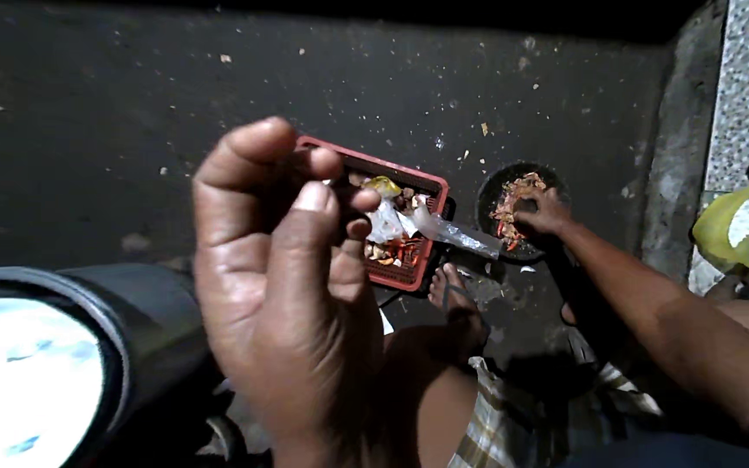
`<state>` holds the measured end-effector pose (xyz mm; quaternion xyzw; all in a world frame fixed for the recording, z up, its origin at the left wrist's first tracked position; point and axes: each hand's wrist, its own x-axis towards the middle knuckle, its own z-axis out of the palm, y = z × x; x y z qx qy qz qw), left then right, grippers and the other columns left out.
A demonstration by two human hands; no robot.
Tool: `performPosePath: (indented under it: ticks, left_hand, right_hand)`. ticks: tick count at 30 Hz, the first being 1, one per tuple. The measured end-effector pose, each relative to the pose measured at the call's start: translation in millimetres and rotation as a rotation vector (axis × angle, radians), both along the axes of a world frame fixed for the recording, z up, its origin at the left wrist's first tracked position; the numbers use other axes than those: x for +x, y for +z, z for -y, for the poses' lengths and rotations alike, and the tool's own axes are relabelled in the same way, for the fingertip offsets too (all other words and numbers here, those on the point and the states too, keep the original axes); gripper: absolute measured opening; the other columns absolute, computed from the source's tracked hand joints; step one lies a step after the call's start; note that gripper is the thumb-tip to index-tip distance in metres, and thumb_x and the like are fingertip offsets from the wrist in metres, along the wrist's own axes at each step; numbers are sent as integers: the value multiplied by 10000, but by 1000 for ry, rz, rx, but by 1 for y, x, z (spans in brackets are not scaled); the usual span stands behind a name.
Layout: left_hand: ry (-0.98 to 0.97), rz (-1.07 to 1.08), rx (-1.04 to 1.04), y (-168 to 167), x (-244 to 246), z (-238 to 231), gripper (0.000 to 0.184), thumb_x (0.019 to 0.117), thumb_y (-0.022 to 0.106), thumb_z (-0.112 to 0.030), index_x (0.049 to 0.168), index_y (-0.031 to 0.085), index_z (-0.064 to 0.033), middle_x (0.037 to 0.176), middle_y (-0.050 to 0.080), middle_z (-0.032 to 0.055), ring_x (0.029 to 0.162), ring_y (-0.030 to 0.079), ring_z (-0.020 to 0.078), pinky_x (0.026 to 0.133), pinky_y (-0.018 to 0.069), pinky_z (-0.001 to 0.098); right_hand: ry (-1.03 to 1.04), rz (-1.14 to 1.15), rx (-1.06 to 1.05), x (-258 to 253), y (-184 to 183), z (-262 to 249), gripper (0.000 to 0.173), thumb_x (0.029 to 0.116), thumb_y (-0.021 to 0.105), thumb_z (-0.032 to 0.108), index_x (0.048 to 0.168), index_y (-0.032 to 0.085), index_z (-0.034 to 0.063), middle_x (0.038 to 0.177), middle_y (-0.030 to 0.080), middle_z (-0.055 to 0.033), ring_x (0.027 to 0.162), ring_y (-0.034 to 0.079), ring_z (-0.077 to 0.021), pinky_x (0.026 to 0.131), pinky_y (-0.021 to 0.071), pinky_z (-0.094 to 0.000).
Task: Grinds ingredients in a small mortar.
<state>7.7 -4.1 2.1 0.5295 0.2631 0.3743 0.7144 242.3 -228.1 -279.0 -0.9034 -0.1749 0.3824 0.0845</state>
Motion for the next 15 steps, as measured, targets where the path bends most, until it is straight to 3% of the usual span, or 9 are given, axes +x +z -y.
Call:
performPosePath:
  ticks: [3,8,11,13,15]
  left_hand:
    - [17,-20,13,-3,-5,-6,289,1028,401,9,1292,485,-72,1102,642,15,910,682,114,792,608,244]
    - [-32,-40,41,0,6,-5,298,1061,409,-29,1341,473,-108,1178,644,-18,959,681,94,813,596,225]
    - [-47,-51,53,5,8,4,294,1050,426,-25,1326,484,-107,1155,633,-23,970,673,97,837,594,242]
    - [-44,-32,67,3,4,1,286,1045,439,-30,1315,496,-104,1132,642,-29,958,674,93,833,596,243]
    - [-30,-17,47,-1,-2,-4,269,1044,432,-18,1295,505,-83,1133,643,-5,942,674,102,815,594,236]
  right_hand:
    - [133,94,-58,-44,-8,27,608,909,715,535,1422,579,238,1555,405,-240,1023,680,-441,798,575,-622]
    - [74,206,-48,-4,-12,-5,648,915,697,543,1468,537,247,1602,335,-250,1010,674,-472,778,562,-637]
    - [9,89,-31,9,0,-12,694,913,713,558,1489,516,226,1621,275,-288,1101,635,-515,836,543,-673]
    - [34,36,-43,-11,4,1,672,895,746,532,1456,551,215,1615,307,-285,1153,620,-516,879,532,-692]
    - [154,73,-47,-44,-3,23,609,883,756,498,1396,602,207,1547,400,-246,1045,666,-453,819,561,-644]
